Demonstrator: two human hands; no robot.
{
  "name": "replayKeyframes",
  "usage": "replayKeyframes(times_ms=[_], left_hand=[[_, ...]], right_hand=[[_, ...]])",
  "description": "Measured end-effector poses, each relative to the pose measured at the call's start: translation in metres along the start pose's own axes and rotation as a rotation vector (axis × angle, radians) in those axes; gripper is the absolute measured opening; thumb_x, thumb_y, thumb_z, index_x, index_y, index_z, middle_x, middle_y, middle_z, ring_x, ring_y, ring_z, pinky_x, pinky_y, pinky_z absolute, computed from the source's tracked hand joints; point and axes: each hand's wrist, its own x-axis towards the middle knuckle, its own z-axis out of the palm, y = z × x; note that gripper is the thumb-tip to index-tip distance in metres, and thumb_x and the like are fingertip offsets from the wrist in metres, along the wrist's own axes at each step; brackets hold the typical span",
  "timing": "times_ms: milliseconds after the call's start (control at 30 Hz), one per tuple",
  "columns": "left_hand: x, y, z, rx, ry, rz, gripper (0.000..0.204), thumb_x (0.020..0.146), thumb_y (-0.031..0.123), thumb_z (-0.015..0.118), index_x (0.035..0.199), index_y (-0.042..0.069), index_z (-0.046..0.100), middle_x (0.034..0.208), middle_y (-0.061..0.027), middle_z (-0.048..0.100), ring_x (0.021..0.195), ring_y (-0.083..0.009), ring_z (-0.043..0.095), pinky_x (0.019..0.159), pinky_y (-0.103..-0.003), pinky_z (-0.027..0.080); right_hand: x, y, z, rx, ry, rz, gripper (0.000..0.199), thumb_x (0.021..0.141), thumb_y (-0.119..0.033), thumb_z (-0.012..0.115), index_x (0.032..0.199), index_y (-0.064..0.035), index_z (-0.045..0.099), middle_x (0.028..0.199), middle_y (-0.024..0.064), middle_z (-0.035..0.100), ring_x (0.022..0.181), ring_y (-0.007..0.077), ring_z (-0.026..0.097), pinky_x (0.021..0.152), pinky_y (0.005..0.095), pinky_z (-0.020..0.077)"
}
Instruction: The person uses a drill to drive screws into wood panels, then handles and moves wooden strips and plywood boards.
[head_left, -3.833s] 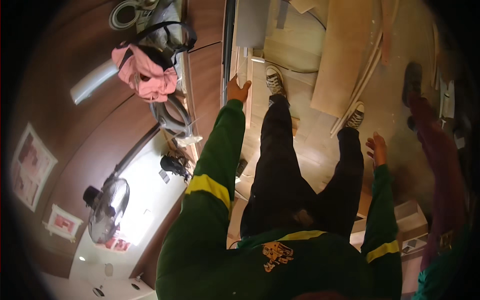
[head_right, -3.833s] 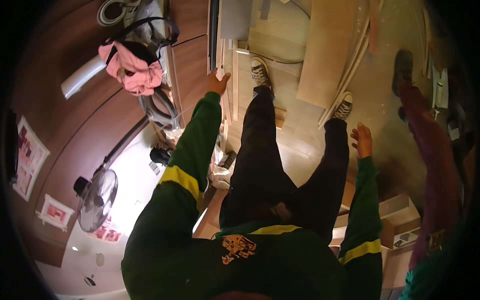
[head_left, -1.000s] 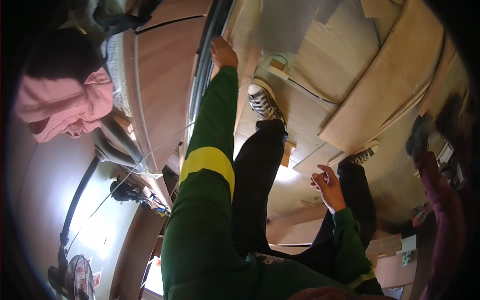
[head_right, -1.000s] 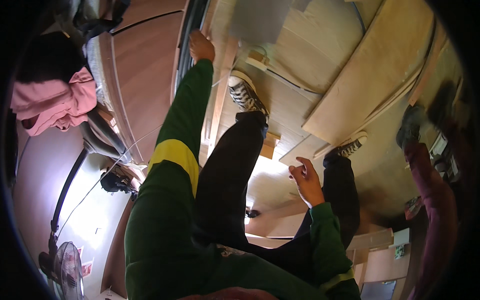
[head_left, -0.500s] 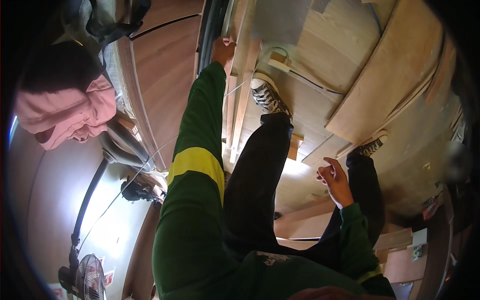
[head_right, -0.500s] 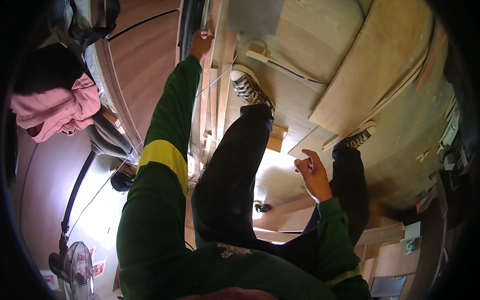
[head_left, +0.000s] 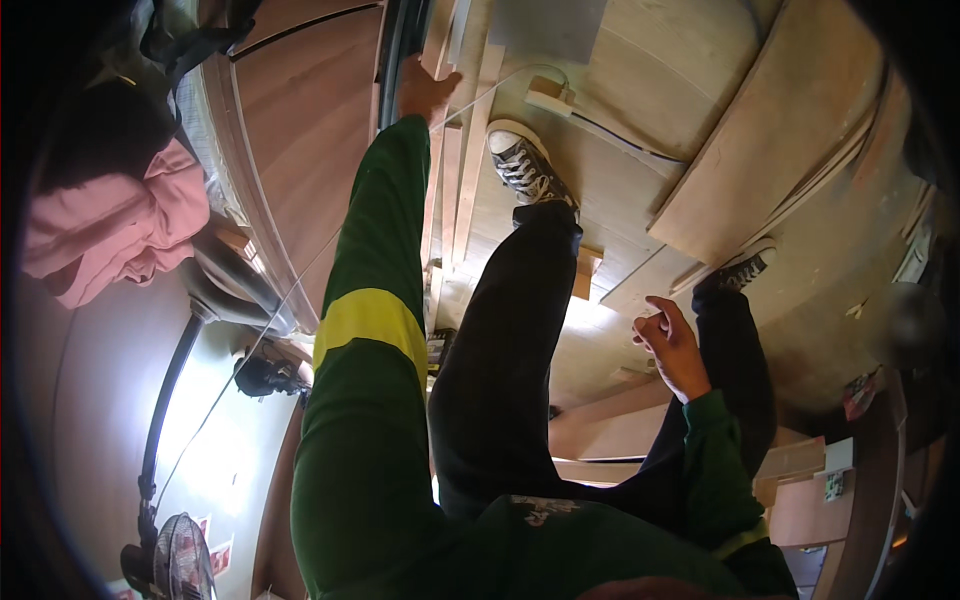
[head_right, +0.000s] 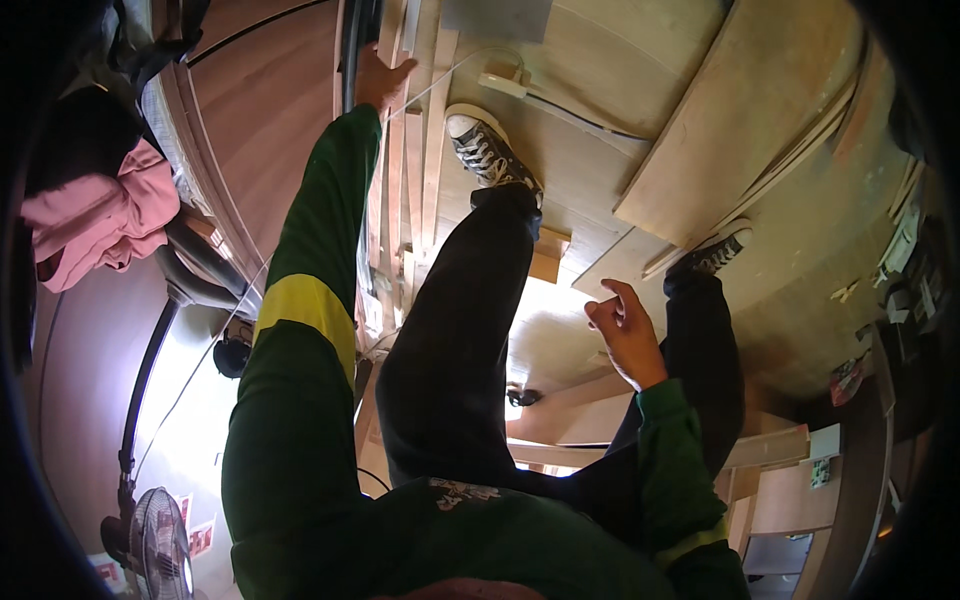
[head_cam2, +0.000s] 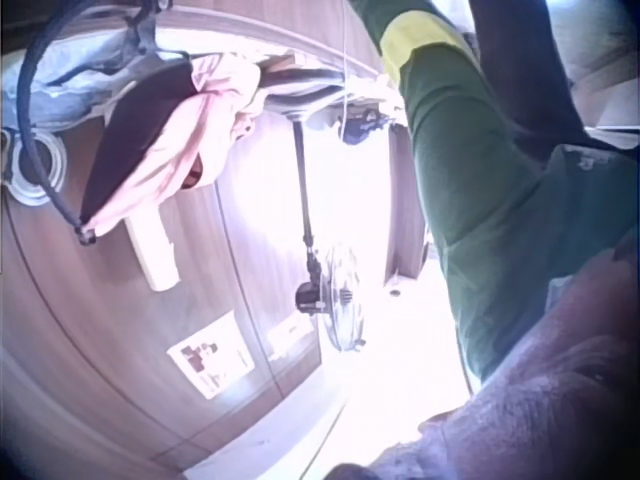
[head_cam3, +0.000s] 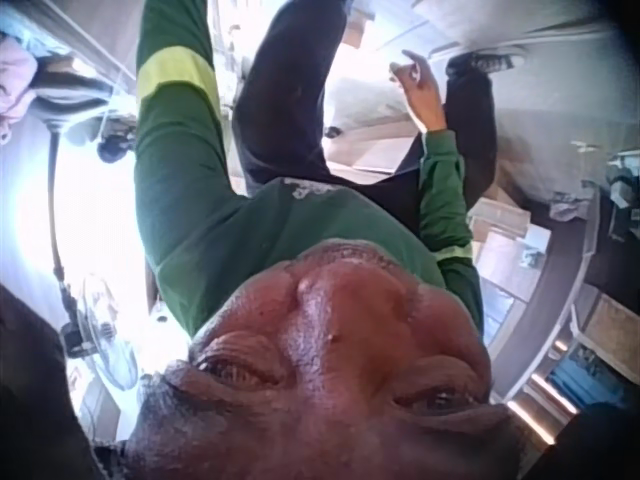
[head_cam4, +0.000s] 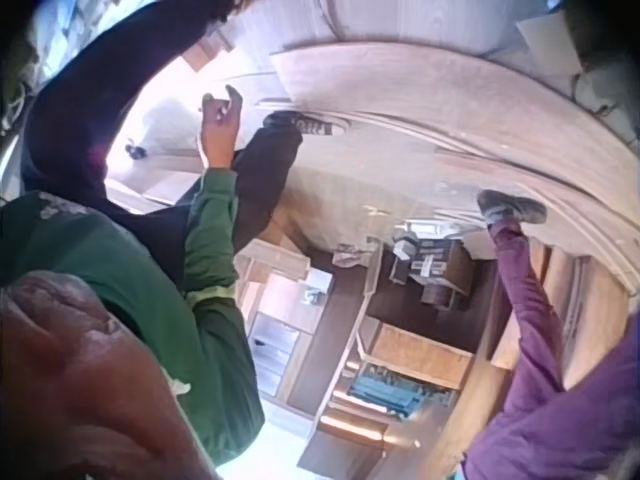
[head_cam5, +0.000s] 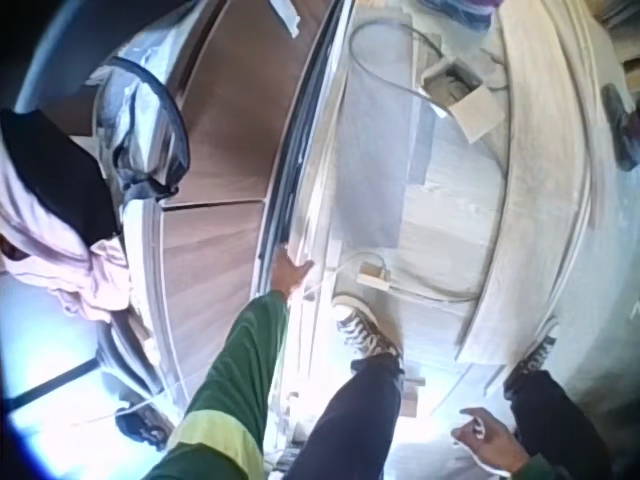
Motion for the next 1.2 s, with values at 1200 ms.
replayKeyframes(times_ms=[1200], left_hand=[[0.012,0.038,0.020,0.324,-0.158,0.039,0.121,0.064,0.068,0.077,0.135,-0.021,0.034,0.139,-0.0342,0.037,0.127,-0.0435,0.047,0.105,-0.047,0.044]], right_hand=[[-0.004,0.009,-0.001,0.045,0.032,0.016,0.049,0.095,-0.028,0.067,0.132,-0.0022,0.049,0.088,0.0048,0.061,0.091,0.0141,0.058,0.098,0.0349,0.0437]])
